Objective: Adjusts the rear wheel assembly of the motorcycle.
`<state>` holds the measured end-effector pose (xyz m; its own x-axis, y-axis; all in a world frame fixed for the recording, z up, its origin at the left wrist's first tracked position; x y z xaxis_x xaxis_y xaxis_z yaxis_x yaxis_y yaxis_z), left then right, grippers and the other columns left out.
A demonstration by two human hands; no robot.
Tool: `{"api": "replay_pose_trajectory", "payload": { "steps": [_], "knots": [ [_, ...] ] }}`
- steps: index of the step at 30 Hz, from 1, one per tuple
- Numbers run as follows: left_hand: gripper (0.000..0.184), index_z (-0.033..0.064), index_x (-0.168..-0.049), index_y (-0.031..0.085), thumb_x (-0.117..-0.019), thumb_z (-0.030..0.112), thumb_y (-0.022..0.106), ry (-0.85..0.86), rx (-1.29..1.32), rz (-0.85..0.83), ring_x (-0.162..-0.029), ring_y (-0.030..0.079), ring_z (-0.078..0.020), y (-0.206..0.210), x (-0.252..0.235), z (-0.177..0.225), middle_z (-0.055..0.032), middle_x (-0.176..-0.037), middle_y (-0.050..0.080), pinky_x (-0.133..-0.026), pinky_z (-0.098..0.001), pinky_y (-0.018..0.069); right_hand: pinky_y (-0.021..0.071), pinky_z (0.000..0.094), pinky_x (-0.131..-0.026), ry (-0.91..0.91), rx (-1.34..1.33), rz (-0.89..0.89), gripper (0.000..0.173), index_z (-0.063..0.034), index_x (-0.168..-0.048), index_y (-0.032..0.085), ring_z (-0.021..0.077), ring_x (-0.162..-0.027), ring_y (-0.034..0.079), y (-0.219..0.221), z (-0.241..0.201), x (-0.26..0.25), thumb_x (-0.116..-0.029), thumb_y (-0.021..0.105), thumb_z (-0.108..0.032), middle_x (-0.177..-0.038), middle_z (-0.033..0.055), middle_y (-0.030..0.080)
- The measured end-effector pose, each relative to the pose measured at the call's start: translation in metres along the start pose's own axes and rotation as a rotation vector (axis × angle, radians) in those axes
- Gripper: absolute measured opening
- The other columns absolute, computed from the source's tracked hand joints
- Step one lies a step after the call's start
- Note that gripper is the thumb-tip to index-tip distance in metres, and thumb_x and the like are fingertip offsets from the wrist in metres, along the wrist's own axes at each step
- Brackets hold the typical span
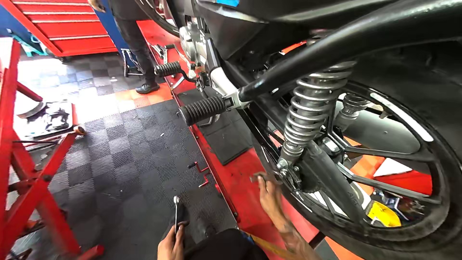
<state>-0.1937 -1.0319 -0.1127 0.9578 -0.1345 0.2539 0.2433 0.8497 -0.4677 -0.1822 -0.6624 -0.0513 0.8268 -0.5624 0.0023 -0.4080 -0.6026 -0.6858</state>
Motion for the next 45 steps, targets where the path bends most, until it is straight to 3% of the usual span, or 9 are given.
{"api": "replay_pose_trajectory", "payload": {
  "steps": [5,11,17,20,23,26,30,36,45],
  "knots": [
    [0.037,0.0081,-0.111,0.073,-0.1067,0.029,0.042,0.018,-0.014,0.012,-0.052,0.054,-0.0059,0.003,0.002,-0.011,0.0037,-0.063,0.059,-0.053,-0.0296,0.0493,0.0586,0.0410,-0.070,0.129,0.092,-0.016,0.039,-0.0082,-0.105,0.070,0.0156,-0.070,0.066,-0.041,0.008,0.053,-0.1085,0.041,-0.033,-0.082,0.0018,0.069],
    [0.039,0.0126,-0.109,0.073,-0.1058,0.035,0.041,0.030,-0.052,0.006,-0.050,0.053,-0.0064,0.005,-0.001,-0.010,0.0050,-0.062,0.058,-0.051,-0.0316,0.0481,0.0577,0.0380,-0.065,0.067,0.123,0.047,0.040,-0.0080,-0.103,0.070,0.0137,-0.067,0.066,-0.050,-0.005,0.062,-0.1083,0.040,-0.033,-0.075,-0.0004,0.068],
    [0.039,0.0116,-0.111,0.073,-0.1065,0.032,0.040,0.012,-0.014,0.055,-0.051,0.053,-0.0062,-0.001,0.002,-0.014,0.0048,-0.064,0.059,-0.052,-0.0296,0.0487,0.0622,0.0428,-0.081,-0.010,-0.144,0.094,0.031,-0.0073,-0.118,0.069,0.0164,-0.089,0.073,-0.012,-0.027,0.000,-0.1092,0.043,-0.021,-0.103,0.0039,0.075],
    [0.040,0.0112,-0.111,0.073,-0.1067,0.032,0.040,0.000,-0.010,0.068,-0.051,0.053,-0.0061,-0.003,0.006,-0.019,0.0045,-0.063,0.059,-0.052,-0.0297,0.0486,0.0611,0.0411,-0.094,-0.088,-0.380,0.092,0.037,-0.0114,-0.134,0.065,0.0152,-0.115,0.069,0.001,-0.051,-0.035,-0.1119,0.038,-0.026,-0.134,0.0027,0.067],
    [0.039,0.0100,-0.110,0.073,-0.1069,0.031,0.041,-0.020,-0.020,0.070,-0.052,0.054,-0.0072,-0.002,0.010,-0.023,0.0037,-0.063,0.060,-0.053,-0.0311,0.0494,0.0602,0.0393,-0.098,-0.186,-0.477,0.104,0.038,-0.0130,-0.139,0.062,0.0155,-0.121,0.066,0.006,-0.058,-0.050,-0.1121,0.040,-0.028,-0.144,0.0015,0.061],
    [0.039,0.0095,-0.111,0.073,-0.1075,0.032,0.041,-0.047,-0.028,0.058,-0.052,0.054,-0.0086,-0.001,0.015,-0.027,0.0027,-0.063,0.059,-0.054,-0.0327,0.0495,0.0589,0.0411,-0.098,-0.173,-0.272,0.096,0.035,-0.0132,-0.132,0.066,0.0148,-0.118,0.067,0.018,-0.026,-0.036,-0.1112,0.042,-0.027,-0.135,0.0017,0.067],
    [0.040,0.0110,-0.110,0.073,-0.1068,0.033,0.040,-0.041,-0.038,0.080,-0.051,0.053,-0.0077,-0.001,0.017,-0.033,0.0040,-0.062,0.058,-0.053,-0.0319,0.0488,0.0598,0.0447,-0.083,-0.071,-0.028,0.075,0.030,-0.0116,-0.113,0.072,0.0153,-0.089,0.072,0.001,-0.002,0.001,-0.1080,0.045,-0.024,-0.098,0.0006,0.075],
    [0.042,0.0132,-0.105,0.073,-0.1065,0.039,0.039,-0.046,-0.086,0.043,-0.052,0.054,-0.0097,0.005,0.015,-0.034,0.0033,-0.062,0.058,-0.053,-0.0358,0.0487,0.0575,0.0453,-0.065,0.018,0.238,0.087,0.043,-0.0070,-0.095,0.071,0.0184,-0.067,0.067,-0.050,-0.005,0.055,-0.1072,0.042,-0.036,-0.074,0.0031,0.068],
    [0.041,0.0106,-0.105,0.072,-0.1048,0.039,0.043,-0.005,-0.169,-0.042,-0.056,0.058,-0.0176,0.016,0.010,-0.029,-0.0025,-0.064,0.058,-0.057,-0.0463,0.0496,0.0516,0.0419,-0.054,0.012,0.378,0.126,0.046,-0.0075,-0.097,0.073,0.0165,-0.057,0.062,-0.086,-0.033,0.084,-0.1046,0.040,-0.038,-0.062,0.0006,0.061]
  ]
}}
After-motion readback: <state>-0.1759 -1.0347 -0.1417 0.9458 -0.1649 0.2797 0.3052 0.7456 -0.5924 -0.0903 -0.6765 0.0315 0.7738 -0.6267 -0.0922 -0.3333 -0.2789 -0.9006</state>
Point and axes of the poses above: each hand's wrist, its own x-axis away from the middle knuckle, its own y-axis out of the palm, z = x × y, the point moved 5 cm from there along -x, towards the middle knuckle
